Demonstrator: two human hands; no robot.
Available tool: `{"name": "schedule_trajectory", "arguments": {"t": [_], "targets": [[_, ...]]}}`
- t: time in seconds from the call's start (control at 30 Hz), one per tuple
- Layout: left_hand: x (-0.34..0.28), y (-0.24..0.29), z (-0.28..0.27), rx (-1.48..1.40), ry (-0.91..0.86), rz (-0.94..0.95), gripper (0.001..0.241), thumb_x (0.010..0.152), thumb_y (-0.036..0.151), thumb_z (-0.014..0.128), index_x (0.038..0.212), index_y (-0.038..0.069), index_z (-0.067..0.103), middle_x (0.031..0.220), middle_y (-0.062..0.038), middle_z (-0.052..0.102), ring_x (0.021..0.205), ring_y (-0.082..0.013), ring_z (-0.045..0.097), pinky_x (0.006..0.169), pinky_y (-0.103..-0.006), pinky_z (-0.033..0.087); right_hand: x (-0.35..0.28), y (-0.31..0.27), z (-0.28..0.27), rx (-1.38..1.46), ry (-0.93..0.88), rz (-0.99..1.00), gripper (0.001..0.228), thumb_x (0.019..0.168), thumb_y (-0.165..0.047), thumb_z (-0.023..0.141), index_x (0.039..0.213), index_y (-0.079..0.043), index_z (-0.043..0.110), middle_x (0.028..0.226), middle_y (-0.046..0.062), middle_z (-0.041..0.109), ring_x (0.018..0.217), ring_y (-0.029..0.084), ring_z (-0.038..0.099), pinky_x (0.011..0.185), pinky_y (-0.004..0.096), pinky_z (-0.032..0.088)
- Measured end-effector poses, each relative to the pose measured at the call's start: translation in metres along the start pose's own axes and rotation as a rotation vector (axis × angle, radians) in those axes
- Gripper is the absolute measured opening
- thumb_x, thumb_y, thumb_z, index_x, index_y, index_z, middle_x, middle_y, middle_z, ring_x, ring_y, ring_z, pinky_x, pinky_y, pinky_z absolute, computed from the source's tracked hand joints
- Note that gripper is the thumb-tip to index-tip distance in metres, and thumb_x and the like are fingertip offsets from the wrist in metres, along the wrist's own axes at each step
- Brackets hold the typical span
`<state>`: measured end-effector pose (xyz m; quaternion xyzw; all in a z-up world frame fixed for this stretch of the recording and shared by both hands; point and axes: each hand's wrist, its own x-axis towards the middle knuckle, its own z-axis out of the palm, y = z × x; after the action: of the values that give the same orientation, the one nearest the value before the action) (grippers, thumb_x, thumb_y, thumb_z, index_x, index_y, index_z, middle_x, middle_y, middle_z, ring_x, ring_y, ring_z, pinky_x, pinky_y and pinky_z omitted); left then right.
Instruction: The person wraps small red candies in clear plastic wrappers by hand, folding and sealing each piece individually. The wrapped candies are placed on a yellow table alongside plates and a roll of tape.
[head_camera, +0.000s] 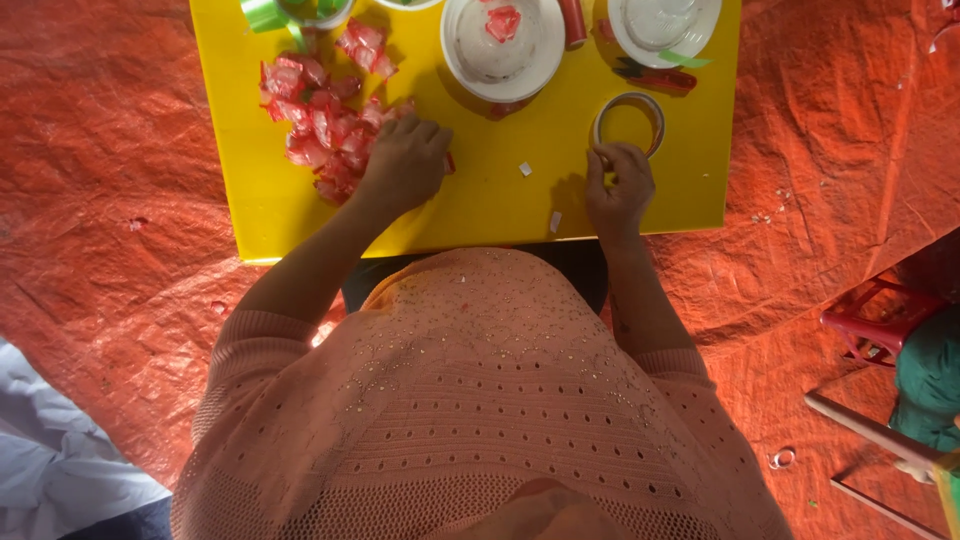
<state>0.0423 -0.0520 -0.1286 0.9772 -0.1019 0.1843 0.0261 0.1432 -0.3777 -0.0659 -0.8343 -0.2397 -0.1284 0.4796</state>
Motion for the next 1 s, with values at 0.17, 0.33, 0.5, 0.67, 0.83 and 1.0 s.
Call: {"name": "schedule_trajectory", "arguments": {"t": [0.17, 0.33, 0.5, 0.67, 0.83, 1.0], "targets": [[-0.004, -0.019, -0.011, -0.100, 0.170, -0.018, 0.036, 0.094, 0.039, 0.065, 0.113, 0.011, 0.074, 0.099, -0.007, 0.069, 0.095, -0.0281, 0.069, 0.083, -0.0405, 0.055, 0.036, -0.019, 0.048, 0.098, -0.113, 0.003, 0.020, 0.099, -0.010, 0.082, 0.111, 0.004, 0.075, 0.094, 0.022, 0.071, 0.081, 0.035, 0.071, 0.067, 0.040, 0.061], [0.003, 0.011, -0.048, -0.300, 0.038, -0.130, 0.029, 0.099, 0.029, 0.070, 0.117, 0.007, 0.076, 0.136, -0.019, 0.064, 0.125, -0.0388, 0.055, 0.098, -0.0576, 0.049, 0.077, -0.053, 0.069, 0.076, -0.327, 0.618, 0.067, 0.094, -0.044, 0.071, 0.150, -0.018, 0.043, 0.130, 0.011, 0.073, 0.120, 0.024, 0.070, 0.092, 0.038, 0.062], [0.014, 0.044, -0.073, -0.405, 0.178, -0.013, 0.019, 0.099, 0.019, 0.070, 0.108, 0.002, 0.069, 0.117, -0.017, 0.061, 0.103, -0.0360, 0.059, 0.087, -0.0484, 0.053, 0.089, -0.072, 0.081, 0.239, -0.292, 0.812, 0.079, 0.094, -0.032, 0.073, 0.160, -0.023, 0.031, 0.094, 0.003, 0.073, 0.088, 0.014, 0.074, 0.077, 0.031, 0.062], [0.028, 0.055, -0.054, -0.338, 0.030, -0.095, 0.019, 0.092, 0.022, 0.072, 0.102, 0.006, 0.067, 0.111, -0.011, 0.060, 0.101, -0.0325, 0.054, 0.083, -0.0453, 0.046, 0.089, -0.062, 0.094, 0.377, -0.198, 0.919, 0.082, 0.091, -0.021, 0.079, 0.160, -0.024, 0.034, 0.089, 0.007, 0.064, 0.082, 0.016, 0.067, 0.066, 0.028, 0.064], [0.054, 0.059, -0.029, -0.213, 0.069, -0.057, 0.032, 0.093, 0.011, 0.064, 0.125, 0.005, 0.063, 0.138, -0.012, 0.059, 0.103, -0.0326, 0.058, 0.079, -0.0457, 0.048, 0.090, -0.064, 0.092, 0.340, -0.200, 0.886, 0.073, 0.092, -0.019, 0.076, 0.156, -0.021, 0.041, 0.093, 0.006, 0.069, 0.087, 0.016, 0.069, 0.070, 0.029, 0.065], [0.056, 0.067, -0.022, -0.185, 0.003, -0.010, 0.048, 0.091, 0.018, 0.067, 0.136, 0.003, 0.060, 0.134, -0.010, 0.061, 0.107, -0.0307, 0.058, 0.083, -0.0425, 0.047, 0.087, -0.068, 0.087, 0.392, -0.172, 0.921, 0.068, 0.090, -0.019, 0.074, 0.151, -0.023, 0.043, 0.109, 0.008, 0.068, 0.096, 0.018, 0.068, 0.075, 0.029, 0.067]]}}
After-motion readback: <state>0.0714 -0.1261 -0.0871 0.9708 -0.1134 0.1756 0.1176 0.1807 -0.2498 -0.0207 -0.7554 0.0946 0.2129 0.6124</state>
